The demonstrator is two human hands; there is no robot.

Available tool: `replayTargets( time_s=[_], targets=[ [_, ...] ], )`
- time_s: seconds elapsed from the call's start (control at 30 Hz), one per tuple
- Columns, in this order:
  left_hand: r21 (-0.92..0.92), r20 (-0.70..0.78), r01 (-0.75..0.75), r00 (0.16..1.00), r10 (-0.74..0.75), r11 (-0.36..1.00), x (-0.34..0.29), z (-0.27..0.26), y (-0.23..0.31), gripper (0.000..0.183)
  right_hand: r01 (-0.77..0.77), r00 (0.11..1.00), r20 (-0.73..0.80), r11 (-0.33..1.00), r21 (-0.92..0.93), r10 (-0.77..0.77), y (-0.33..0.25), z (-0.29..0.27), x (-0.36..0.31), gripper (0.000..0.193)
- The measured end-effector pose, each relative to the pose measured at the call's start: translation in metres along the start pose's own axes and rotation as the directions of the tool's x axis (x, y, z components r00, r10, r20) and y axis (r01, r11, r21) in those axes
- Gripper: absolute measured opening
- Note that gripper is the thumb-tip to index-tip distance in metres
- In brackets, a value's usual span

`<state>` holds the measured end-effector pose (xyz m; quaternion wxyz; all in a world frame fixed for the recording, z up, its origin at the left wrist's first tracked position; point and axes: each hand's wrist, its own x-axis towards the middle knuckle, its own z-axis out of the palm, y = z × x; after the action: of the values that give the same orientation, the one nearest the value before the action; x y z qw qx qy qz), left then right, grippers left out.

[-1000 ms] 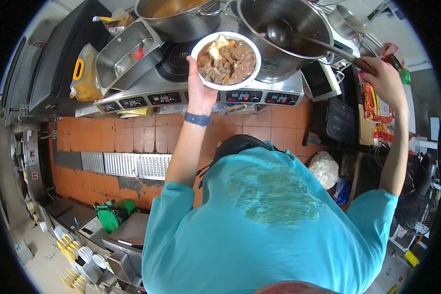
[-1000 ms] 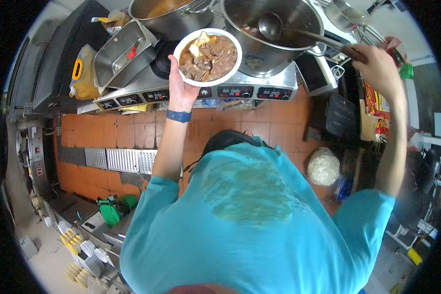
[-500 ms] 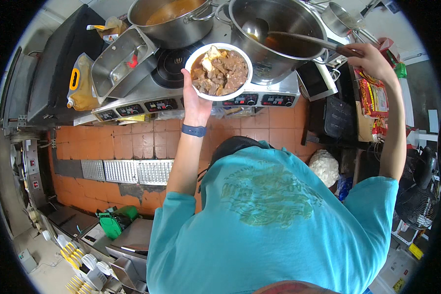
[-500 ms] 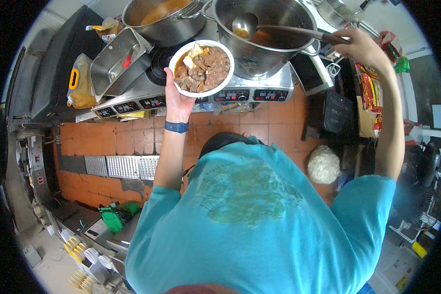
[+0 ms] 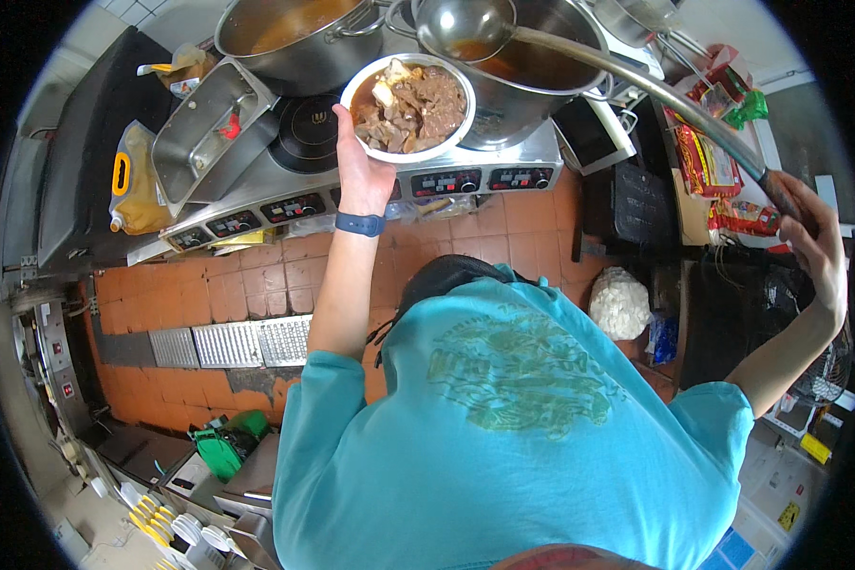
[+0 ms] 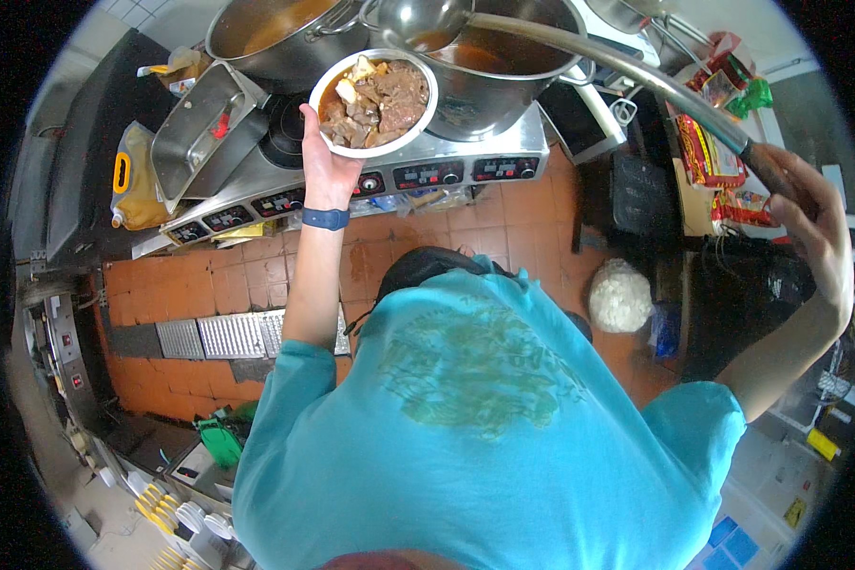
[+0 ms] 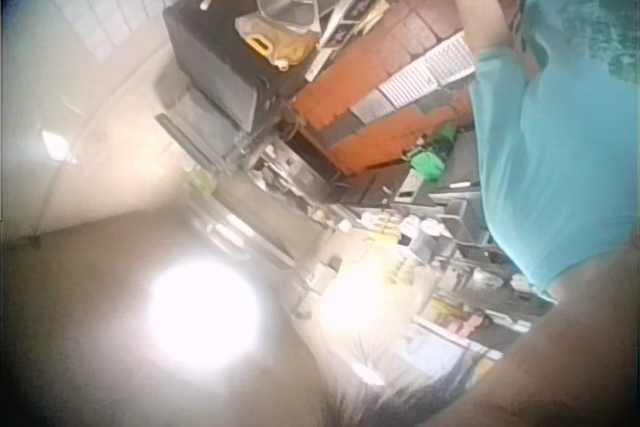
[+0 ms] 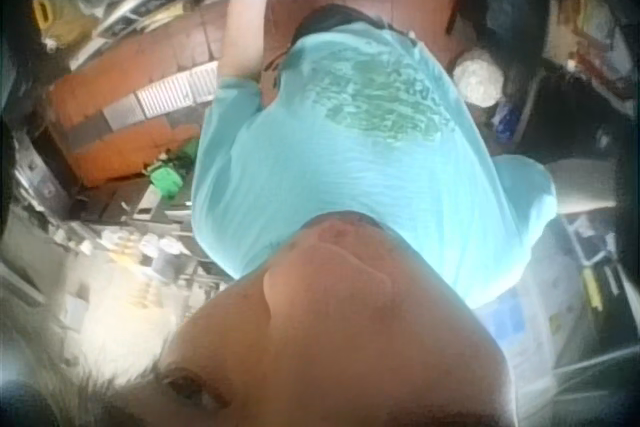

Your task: The person assembles two food orders in a commercial kitchen. They place cooked items into bowls using tongs, add sauce from a pot with a ladle, and top with chopped green onions. The person then covers the bowls with yellow lids and places them into a microwave.

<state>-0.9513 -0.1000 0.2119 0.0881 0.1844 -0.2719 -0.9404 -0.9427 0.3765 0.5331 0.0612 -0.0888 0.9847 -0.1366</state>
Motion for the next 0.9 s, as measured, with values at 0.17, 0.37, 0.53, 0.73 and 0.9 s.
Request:
replayTargets(
  time_s=[0.17,0.37,0.53,0.73,0.9],
  targets=[
    [-0.032,0.028,0.034,0.999,-0.033,0.999,0.002,-0.002,0.0,0.068,0.275,0.956,-0.106,0.961,0.002,-0.273,-0.016,0.025,-0.046,0.048],
    [-0.022,0.059,0.008,0.998,-0.007,1.0,0.002,-0.003,0.0,0.07,0.108,0.988,-0.113,0.994,0.024,-0.104,-0.015,0.035,-0.055,0.05],
    [-0.029,0.024,-0.106,0.994,0.107,0.994,-0.011,-0.004,-0.007,0.066,-0.068,0.993,-0.071,0.954,0.291,0.093,0.02,0.039,-0.015,0.062],
    [-0.276,0.044,-0.228,0.967,0.25,0.934,-0.043,-0.019,-0.015,0.066,0.245,0.968,0.057,0.969,0.019,-0.246,0.034,0.06,0.127,0.043],
    [-0.336,-0.043,-0.44,0.89,0.454,0.832,-0.102,-0.035,-0.039,0.056,0.543,0.828,0.182,0.839,-0.023,-0.531,-0.038,0.126,0.261,0.039]
  ],
)
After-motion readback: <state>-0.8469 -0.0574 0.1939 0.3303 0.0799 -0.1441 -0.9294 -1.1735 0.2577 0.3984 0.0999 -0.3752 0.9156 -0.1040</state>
